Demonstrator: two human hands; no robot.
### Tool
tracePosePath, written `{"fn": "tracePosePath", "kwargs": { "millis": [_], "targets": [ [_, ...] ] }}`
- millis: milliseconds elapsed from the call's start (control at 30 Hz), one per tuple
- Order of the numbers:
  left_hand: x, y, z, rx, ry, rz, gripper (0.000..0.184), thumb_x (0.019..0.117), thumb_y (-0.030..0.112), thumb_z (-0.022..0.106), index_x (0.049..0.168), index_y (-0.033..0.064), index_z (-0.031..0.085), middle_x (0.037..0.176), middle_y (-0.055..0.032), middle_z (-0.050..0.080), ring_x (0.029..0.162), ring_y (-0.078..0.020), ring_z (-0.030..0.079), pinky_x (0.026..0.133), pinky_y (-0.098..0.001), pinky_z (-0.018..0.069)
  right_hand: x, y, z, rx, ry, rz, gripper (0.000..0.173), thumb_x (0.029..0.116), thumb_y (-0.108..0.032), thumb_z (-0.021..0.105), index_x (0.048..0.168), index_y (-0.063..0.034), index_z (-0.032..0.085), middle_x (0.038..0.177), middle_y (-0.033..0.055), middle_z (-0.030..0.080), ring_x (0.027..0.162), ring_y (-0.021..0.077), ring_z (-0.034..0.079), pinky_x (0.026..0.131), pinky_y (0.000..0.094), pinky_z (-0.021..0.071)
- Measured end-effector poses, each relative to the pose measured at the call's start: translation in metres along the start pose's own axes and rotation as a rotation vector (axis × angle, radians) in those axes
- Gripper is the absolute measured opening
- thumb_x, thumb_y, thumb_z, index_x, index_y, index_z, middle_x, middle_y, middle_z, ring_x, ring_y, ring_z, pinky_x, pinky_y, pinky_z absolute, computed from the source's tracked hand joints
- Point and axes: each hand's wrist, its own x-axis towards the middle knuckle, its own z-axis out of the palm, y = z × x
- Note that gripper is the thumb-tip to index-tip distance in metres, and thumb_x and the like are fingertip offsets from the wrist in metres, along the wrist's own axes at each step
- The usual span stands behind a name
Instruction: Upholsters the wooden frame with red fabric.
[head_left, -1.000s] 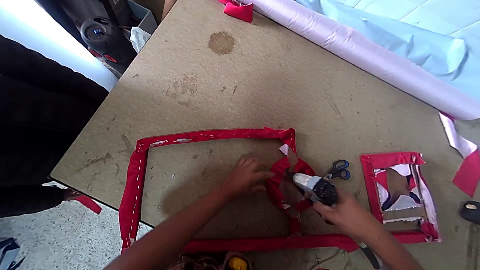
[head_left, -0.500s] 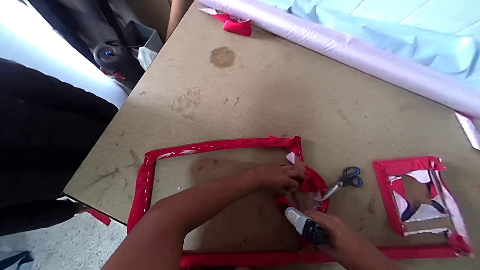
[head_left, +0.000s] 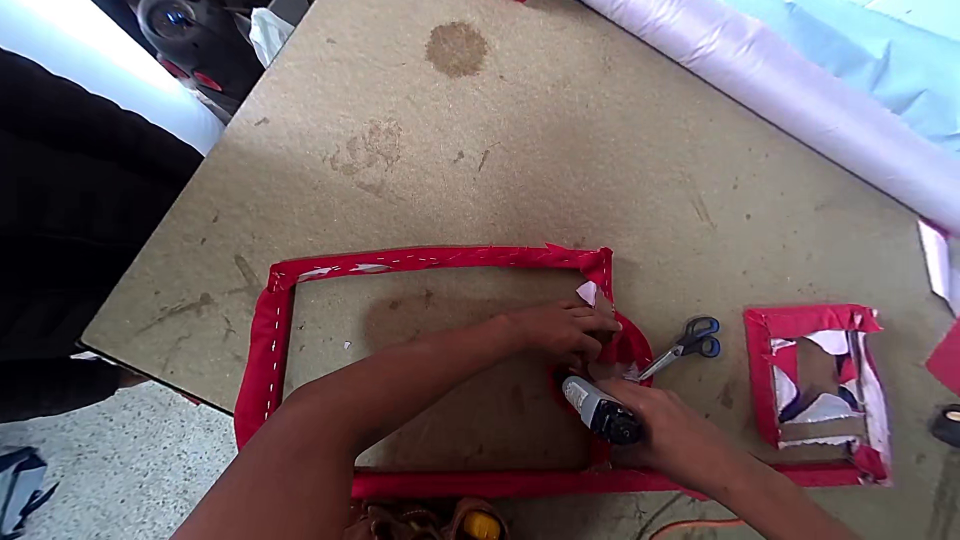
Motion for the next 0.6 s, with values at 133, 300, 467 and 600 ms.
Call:
{"fn": "tracePosePath", "kwargs": {
  "millis": [133, 300, 467, 600],
  "targets": [
    [-0.010, 0.002, -0.029, -0.149, 0.191, -0.113, 0.020, 0.1035, 0.031, 0.060, 0.115, 0.0226, 0.074, 0.154, 0.0005, 0.050, 0.142, -0.0177, 0.047, 0.115, -0.0459, 0.0443, 0.000, -0.002, -0.006, -0.005, 0.008, 0.005, 0.038, 0.0839, -0.035, 0.075, 0.119, -0.0238, 0.066, 0.108, -0.0033, 0.071, 0.098, 0.0147, 0.070, 0.082, 0.0451, 0.0615],
    [-0.091, 0.010, -0.089, -0.270, 0.640, -0.380, 0.024, 0.1056, 0.023, 0.056, 0.119, 0.0131, 0.073, 0.152, -0.0028, 0.052, 0.143, -0.0168, 0.047, 0.118, -0.0423, 0.0446, 0.007, 0.001, -0.008, 0.091, 0.080, 0.010, 0.042, 0.0845, -0.037, 0.077, 0.124, -0.0245, 0.067, 0.114, -0.0052, 0.071, 0.102, 0.0121, 0.070, 0.087, 0.0433, 0.0611],
    [-0.187, 0.064, -0.074, -0.271, 0.646, -0.592, 0.029, 0.1072, 0.030, 0.051, 0.121, 0.0169, 0.073, 0.148, 0.0020, 0.056, 0.140, -0.0152, 0.050, 0.117, -0.0425, 0.0460, -0.016, 0.000, -0.010, 0.180, 0.149, 0.128, 0.050, 0.0844, -0.035, 0.077, 0.132, -0.0244, 0.065, 0.118, -0.0015, 0.072, 0.107, 0.0158, 0.070, 0.092, 0.0483, 0.0595],
    [-0.252, 0.115, -0.030, -0.327, 0.586, -0.776, 0.028, 0.1076, 0.033, 0.051, 0.122, 0.0216, 0.073, 0.131, 0.0056, 0.068, 0.126, -0.0110, 0.062, 0.110, -0.0411, 0.0528, -0.097, -0.012, 0.016, 0.502, 0.309, 0.447, 0.040, 0.0826, -0.028, 0.076, 0.121, -0.0185, 0.070, 0.098, 0.0018, 0.075, 0.083, 0.0167, 0.073, 0.075, 0.0477, 0.0633]
  ]
}}
